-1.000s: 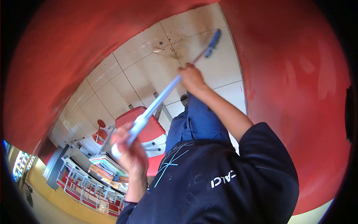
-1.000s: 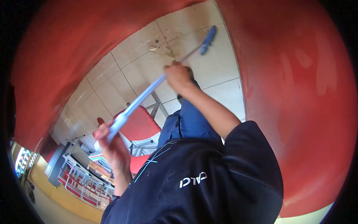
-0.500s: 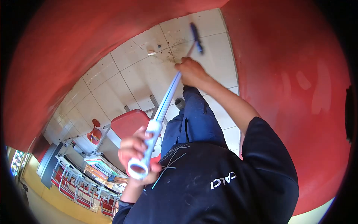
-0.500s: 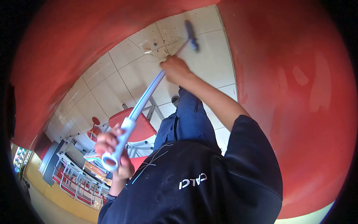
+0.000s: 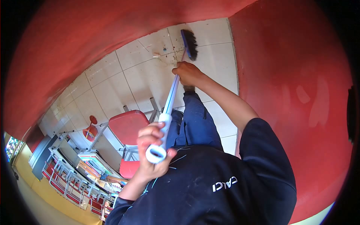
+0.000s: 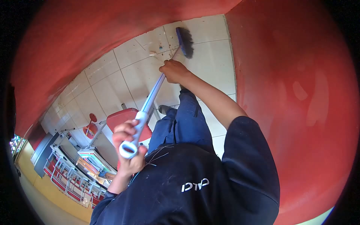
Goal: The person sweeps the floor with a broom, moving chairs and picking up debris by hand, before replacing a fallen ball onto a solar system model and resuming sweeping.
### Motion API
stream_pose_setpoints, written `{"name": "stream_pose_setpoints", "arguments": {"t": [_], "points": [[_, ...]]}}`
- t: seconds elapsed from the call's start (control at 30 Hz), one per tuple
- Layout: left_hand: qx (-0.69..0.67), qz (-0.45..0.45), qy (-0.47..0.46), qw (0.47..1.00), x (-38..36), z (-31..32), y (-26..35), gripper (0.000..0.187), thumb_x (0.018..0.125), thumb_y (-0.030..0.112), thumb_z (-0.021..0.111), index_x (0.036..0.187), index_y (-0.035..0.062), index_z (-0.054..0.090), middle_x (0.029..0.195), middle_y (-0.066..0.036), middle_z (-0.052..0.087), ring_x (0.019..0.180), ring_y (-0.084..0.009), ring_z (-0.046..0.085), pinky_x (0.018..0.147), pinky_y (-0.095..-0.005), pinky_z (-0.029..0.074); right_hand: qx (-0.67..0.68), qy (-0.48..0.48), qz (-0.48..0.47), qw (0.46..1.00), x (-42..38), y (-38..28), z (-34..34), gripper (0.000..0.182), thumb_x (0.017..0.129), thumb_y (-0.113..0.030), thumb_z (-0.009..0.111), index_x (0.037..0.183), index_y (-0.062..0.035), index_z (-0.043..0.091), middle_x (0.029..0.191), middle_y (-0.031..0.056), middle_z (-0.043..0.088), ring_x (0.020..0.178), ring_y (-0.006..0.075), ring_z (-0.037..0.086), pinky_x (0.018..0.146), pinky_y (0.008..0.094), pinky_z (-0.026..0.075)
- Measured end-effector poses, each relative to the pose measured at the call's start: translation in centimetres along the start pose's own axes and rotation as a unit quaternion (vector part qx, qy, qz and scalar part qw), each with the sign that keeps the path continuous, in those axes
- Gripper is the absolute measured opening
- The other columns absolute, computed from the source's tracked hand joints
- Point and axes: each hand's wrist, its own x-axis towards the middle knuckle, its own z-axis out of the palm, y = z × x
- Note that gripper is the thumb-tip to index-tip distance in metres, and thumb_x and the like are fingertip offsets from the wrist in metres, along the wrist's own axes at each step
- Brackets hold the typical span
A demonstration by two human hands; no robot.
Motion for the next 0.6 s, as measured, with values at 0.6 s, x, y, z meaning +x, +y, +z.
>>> {"name": "stream_pose_setpoints", "arguments": {"t": [0.6], "points": [[-0.064, -0.034, -0.076, 0.994, 0.3, 1.0, 3.1, 0.042, 0.074, 0.017, 0.081, 0.091, 0.0136, 0.043, 0.096, -0.005, 0.049, 0.104, -0.0272, 0.055, 0.098, -0.0494, 0.039, 0.072, 0.103, 0.097, 0.987, -7.0, -1.6, 0.4, 0.016, 0.069, -0.007, 0.060, 0.083, -0.0044, 0.067, 0.090, 0.0207, 0.060, 0.088, 0.0385, 0.061, 0.078, 0.0454, 0.051]]}}
